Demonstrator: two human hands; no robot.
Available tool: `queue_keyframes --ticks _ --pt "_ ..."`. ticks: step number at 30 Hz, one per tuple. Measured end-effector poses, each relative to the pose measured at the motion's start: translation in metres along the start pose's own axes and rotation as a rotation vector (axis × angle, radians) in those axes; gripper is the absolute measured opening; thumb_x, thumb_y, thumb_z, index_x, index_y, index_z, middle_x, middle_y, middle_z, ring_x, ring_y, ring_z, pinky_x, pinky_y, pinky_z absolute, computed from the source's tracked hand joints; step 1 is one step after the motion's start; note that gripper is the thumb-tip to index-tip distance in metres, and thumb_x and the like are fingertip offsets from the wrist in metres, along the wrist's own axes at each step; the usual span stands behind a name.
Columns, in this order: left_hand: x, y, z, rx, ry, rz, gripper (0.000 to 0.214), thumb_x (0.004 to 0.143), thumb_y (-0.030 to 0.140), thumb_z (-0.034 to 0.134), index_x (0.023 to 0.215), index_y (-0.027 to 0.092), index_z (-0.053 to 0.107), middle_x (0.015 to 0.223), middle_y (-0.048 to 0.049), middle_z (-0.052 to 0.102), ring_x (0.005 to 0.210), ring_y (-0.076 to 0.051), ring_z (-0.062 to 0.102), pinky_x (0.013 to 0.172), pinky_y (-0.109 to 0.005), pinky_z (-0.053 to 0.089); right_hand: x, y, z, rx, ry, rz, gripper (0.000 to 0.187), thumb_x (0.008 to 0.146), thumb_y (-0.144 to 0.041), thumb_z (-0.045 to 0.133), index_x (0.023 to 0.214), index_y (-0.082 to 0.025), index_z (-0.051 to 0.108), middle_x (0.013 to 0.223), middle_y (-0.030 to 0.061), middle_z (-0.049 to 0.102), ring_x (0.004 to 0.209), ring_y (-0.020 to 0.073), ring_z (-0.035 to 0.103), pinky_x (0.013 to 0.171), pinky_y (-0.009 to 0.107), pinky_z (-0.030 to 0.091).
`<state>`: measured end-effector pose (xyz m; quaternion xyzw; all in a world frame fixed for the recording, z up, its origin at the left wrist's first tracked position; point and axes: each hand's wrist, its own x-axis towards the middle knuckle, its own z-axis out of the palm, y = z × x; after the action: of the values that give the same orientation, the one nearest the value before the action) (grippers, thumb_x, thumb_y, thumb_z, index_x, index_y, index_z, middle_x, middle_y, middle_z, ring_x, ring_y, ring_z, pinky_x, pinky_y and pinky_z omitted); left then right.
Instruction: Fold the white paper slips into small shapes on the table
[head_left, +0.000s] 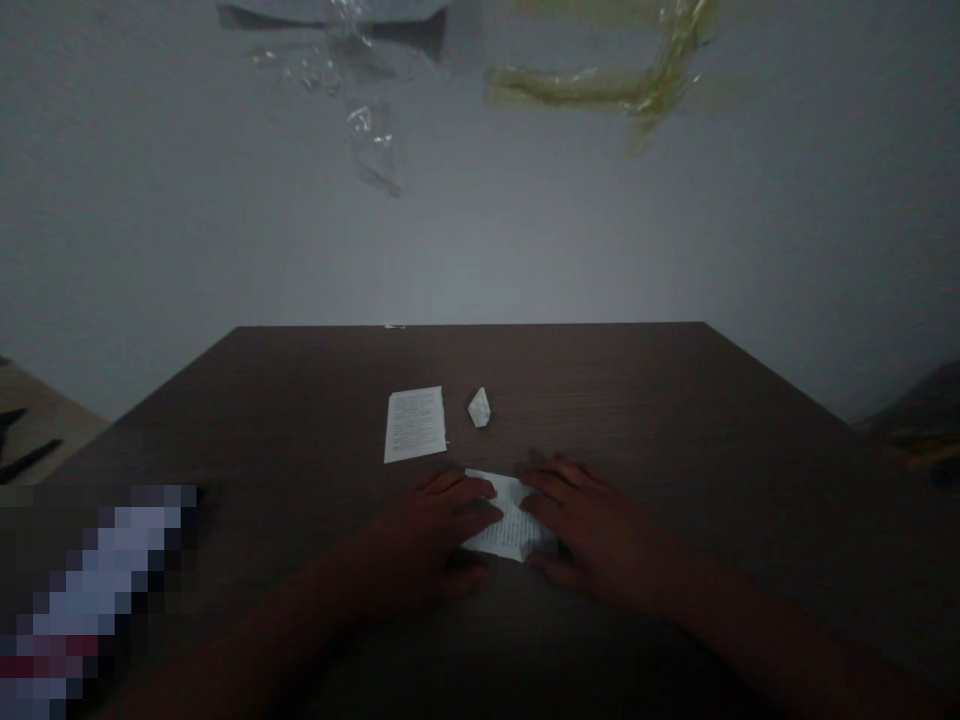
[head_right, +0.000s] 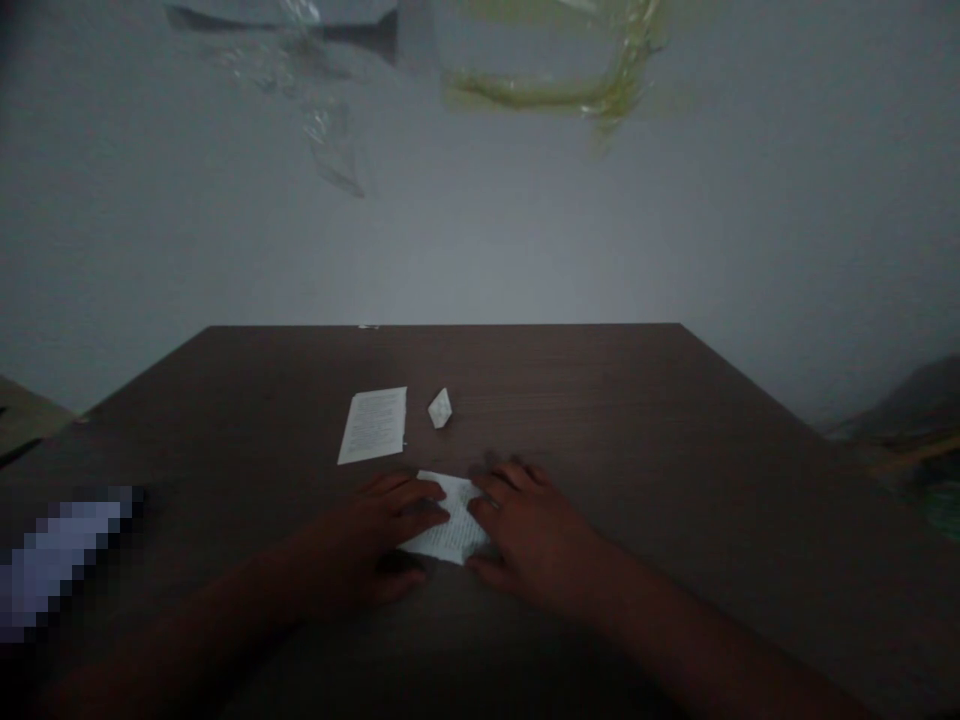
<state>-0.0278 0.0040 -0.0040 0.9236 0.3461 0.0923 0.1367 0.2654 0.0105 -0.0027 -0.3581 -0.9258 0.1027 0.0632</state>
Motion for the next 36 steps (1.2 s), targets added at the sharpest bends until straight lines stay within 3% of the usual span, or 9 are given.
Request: queue_keyframes --ticks 4,9,14,20,25,31,36 --pt "0.002 -0.003 0.001 -0.020 -0.028 -0.017 0.048 0.097 0.018 0.087 0.143 0.023 0.077 0.141 -0.0098 0.078 0.133 -0.034 0.073 0.119 -0.054 0.060 0.002 0.005 -0.001 -0.019 0.009 0.076 0.050 0.098 -0.039 0.090 0.143 -0.021 0.080 0.161 0.0186 0.073 0.150 0.0456 0.066 0.124 0.064 0.056" --pt "0.005 0.002 -0.001 -0.015 -0.067 -0.075 0.038 0.101 0.018 0.081 0.138 0.021 0.078 0.145 -0.0119 0.075 0.133 -0.033 0.072 0.117 -0.049 0.062 0.004 0.000 -0.002 0.100 0.060 0.213 0.037 0.103 -0.034 0.082 0.137 -0.017 0.081 0.135 0.0200 0.083 0.128 0.0415 0.078 0.114 0.058 0.063" --pt "0.002 0.006 -0.004 -0.042 -0.077 -0.081 0.056 0.100 0.025 0.083 0.155 0.023 0.070 0.156 -0.0127 0.072 0.143 -0.035 0.068 0.126 -0.052 0.058 0.005 0.000 -0.006 0.388 0.134 0.316 0.024 0.110 -0.036 0.070 0.124 -0.020 0.079 0.116 0.0131 0.084 0.105 0.0311 0.081 0.096 0.047 0.065" --pt "0.002 0.001 0.003 -0.023 -0.062 -0.065 0.059 0.099 0.026 0.084 0.157 0.022 0.070 0.157 -0.0140 0.073 0.146 -0.037 0.068 0.126 -0.052 0.058 0.005 0.007 -0.003 0.778 0.151 0.356 0.023 0.111 -0.038 0.067 0.125 -0.023 0.076 0.106 0.0088 0.084 0.089 0.0257 0.080 0.076 0.036 0.063" --pt "0.004 0.006 0.004 -0.026 -0.005 -0.091 0.057 0.095 0.027 0.088 0.151 0.024 0.074 0.154 -0.0125 0.075 0.141 -0.039 0.071 0.123 -0.053 0.060 0.008 0.011 0.012 1.036 0.194 0.356 0.025 0.109 -0.040 0.073 0.127 -0.024 0.078 0.108 0.0081 0.084 0.097 0.0261 0.080 0.084 0.040 0.067" --pt "0.014 0.014 0.010 0.011 0.005 -0.158 0.045 0.094 0.026 0.090 0.136 0.018 0.076 0.144 -0.0147 0.078 0.131 -0.040 0.072 0.115 -0.057 0.063 0.012 0.006 0.026 1.283 0.260 0.313 0.034 0.105 -0.047 0.079 0.133 -0.028 0.077 0.131 0.0117 0.083 0.121 0.0297 0.080 0.099 0.047 0.067" --pt "0.014 0.013 0.010 0.027 0.019 -0.134 0.029 0.100 0.023 0.082 0.128 0.021 0.077 0.139 -0.0116 0.079 0.130 -0.038 0.073 0.113 -0.053 0.062 0.010 0.008 0.031 1.200 0.518 0.121 0.024 0.109 -0.050 0.077 0.118 -0.028 0.077 0.123 0.0096 0.080 0.122 0.0288 0.077 0.107 0.049 0.064"
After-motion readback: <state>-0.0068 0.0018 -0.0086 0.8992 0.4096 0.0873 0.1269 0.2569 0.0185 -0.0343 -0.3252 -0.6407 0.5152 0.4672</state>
